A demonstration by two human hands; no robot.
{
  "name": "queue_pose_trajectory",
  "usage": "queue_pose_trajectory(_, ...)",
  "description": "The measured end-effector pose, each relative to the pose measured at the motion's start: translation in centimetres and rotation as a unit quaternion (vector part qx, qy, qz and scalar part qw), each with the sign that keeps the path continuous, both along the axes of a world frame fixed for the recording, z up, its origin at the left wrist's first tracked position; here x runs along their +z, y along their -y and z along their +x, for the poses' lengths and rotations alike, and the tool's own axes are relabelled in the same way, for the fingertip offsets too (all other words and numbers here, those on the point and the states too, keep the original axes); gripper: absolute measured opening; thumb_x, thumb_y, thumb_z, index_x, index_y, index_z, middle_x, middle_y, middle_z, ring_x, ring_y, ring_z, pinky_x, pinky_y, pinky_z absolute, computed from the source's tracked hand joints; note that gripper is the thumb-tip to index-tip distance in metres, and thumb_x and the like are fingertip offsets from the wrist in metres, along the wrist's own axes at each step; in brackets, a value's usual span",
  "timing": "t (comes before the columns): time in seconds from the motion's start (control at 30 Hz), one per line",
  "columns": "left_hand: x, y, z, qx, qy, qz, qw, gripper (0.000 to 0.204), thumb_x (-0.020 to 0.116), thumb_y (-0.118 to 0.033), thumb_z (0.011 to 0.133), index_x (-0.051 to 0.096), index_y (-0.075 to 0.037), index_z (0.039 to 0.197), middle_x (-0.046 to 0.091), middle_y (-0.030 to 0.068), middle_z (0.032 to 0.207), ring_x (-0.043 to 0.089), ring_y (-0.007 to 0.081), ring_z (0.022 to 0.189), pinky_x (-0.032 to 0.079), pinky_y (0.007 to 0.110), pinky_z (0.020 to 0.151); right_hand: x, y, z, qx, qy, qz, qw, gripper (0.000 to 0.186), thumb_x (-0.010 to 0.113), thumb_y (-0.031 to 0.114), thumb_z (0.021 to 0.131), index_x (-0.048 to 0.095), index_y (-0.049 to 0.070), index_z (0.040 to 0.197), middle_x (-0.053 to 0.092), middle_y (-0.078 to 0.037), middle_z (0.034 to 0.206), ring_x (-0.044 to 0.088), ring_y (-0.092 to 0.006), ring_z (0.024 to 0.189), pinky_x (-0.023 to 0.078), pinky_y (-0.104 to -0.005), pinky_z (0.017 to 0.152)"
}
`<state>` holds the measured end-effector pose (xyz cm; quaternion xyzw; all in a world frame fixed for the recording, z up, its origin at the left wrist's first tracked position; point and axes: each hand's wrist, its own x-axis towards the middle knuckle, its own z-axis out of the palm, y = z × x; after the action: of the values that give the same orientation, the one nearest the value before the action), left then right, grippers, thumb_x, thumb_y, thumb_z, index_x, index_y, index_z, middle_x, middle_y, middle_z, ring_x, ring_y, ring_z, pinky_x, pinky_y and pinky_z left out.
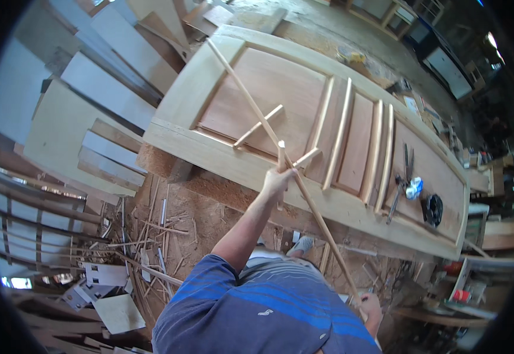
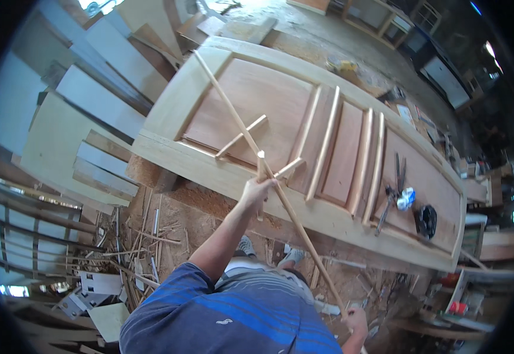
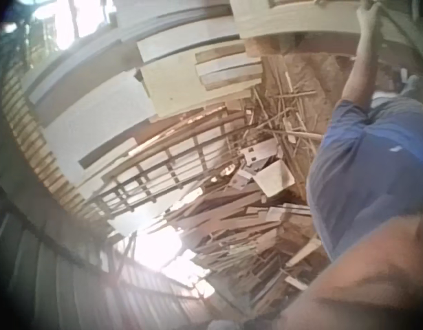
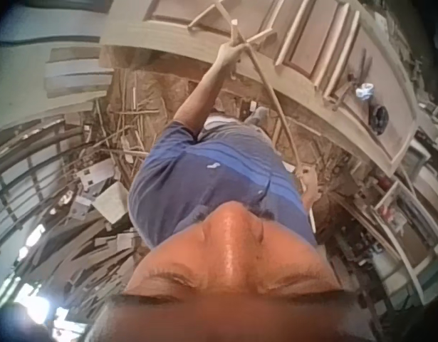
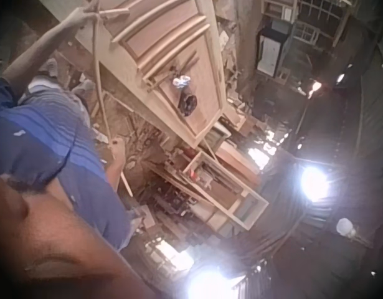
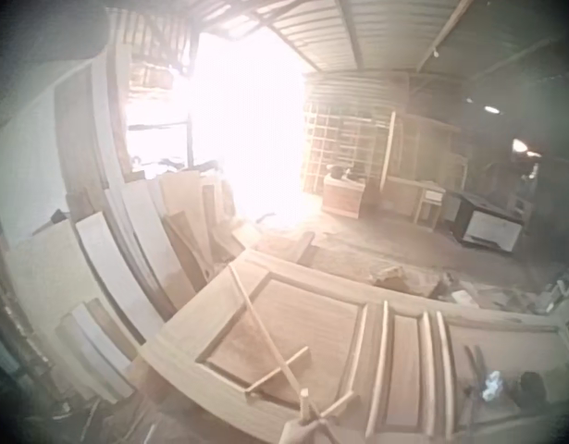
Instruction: The person fits wooden moulding onto a wooden door by measuring and marking wooden strips against the frame with a pencil, then cuts a strip with a handsaw.
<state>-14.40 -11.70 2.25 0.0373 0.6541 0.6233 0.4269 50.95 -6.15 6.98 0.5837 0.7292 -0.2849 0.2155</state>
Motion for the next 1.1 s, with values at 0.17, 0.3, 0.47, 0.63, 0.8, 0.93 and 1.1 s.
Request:
queue_pose_trajectory(0.17, 3.1, 2.3, -0.8, 0.082, 0.043, 0.165, 0.982, 0.031, 0.083, -0.029, 0.102, 0.074, -0.005, 0.118, 0.058, -0.0065, 0.077, 0.049, 0.0042, 0.06, 0.04, 0.024, 0.053, -2.6, 0.5, -1.9, -0.025, -0.064, 0.106, 0.992, 0.026, 0.087, 0.01, 0.07, 0.077, 0.003, 0.093, 0.076, -0.02, 0.087, 0.075, -0.0383, 0.086, 0.058, -0.0454, 0.08)
queue_pose_trajectory(0.3, 6.3, 3.9, -2.9, 0.1, -0.002, 0.269, 0.958, 0.02, 0.075, -0.025, 0.108, 0.072, -0.007, 0.116, 0.06, -0.0062, 0.081, 0.05, 0.0019, 0.063, 0.039, 0.02, 0.055, -3.5, 0.9, -7.4, -0.05, -0.136, 0.12, 0.982, 0.019, 0.084, 0.011, 0.078, 0.078, 0.005, 0.095, 0.077, -0.021, 0.092, 0.077, -0.0393, 0.092, 0.058, -0.0465, 0.083)
queue_pose_trajectory(0.47, 10.8, 5.7, -4.6, 0.124, -0.105, 0.283, 0.945, 0.014, 0.071, -0.018, 0.11, 0.067, -0.006, 0.116, 0.063, -0.0019, 0.089, 0.05, 0.0022, 0.062, 0.038, 0.019, 0.051, -4.2, 1.6, -11.6, -0.058, -0.159, 0.071, 0.983, 0.023, 0.082, 0.013, 0.081, 0.08, 0.008, 0.103, 0.079, -0.016, 0.094, 0.077, -0.0328, 0.089, 0.058, -0.0417, 0.08)
queue_pose_trajectory(0.63, 10.4, 7.0, -4.0, 0.128, -0.109, 0.279, 0.945, 0.019, 0.071, -0.019, 0.111, 0.069, -0.003, 0.119, 0.069, 0.0014, 0.094, 0.05, 0.0019, 0.06, 0.037, 0.019, 0.048, -3.6, 1.3, -12.5, -0.09, -0.155, 0.022, 0.984, 0.024, 0.084, 0.016, 0.082, 0.08, 0.01, 0.105, 0.08, -0.016, 0.099, 0.076, -0.0362, 0.094, 0.057, -0.0449, 0.084)
queue_pose_trajectory(0.8, 11.0, 6.9, -2.0, 0.131, -0.093, 0.21, 0.964, 0.024, 0.07, -0.023, 0.112, 0.072, 0.0, 0.12, 0.072, 0.0049, 0.093, 0.049, 0.0016, 0.058, 0.035, 0.019, 0.047, -5.9, 0.9, -9.6, -0.084, -0.13, 0.049, 0.987, 0.019, 0.08, 0.013, 0.088, 0.077, 0.008, 0.107, 0.079, -0.019, 0.102, 0.076, -0.041, 0.1, 0.057, -0.05, 0.088)
queue_pose_trajectory(0.93, 10.6, 6.2, 0.3, 0.11, -0.104, 0.15, 0.977, 0.033, 0.071, -0.028, 0.112, 0.074, 0.003, 0.121, 0.075, 0.0078, 0.095, 0.055, 0.0034, 0.06, 0.036, 0.02, 0.047, -7.1, 0.9, -8.3, -0.095, -0.116, 0.05, 0.987, 0.021, 0.078, 0.012, 0.09, 0.076, 0.007, 0.11, 0.079, -0.021, 0.105, 0.075, -0.043, 0.104, 0.057, -0.0511, 0.09)
queue_pose_trajectory(1.1, 10.2, 5.5, 3.1, 0.088, -0.097, 0.145, 0.981, 0.036, 0.071, -0.031, 0.111, 0.075, 0.003, 0.122, 0.076, 0.008, 0.097, 0.061, 0.0031, 0.066, 0.034, 0.019, 0.048, -6.3, 0.9, -9.6, -0.066, -0.15, 0.093, 0.982, 0.033, 0.08, 0.016, 0.09, 0.075, 0.006, 0.121, 0.079, -0.021, 0.111, 0.075, -0.0422, 0.112, 0.058, -0.0476, 0.097)
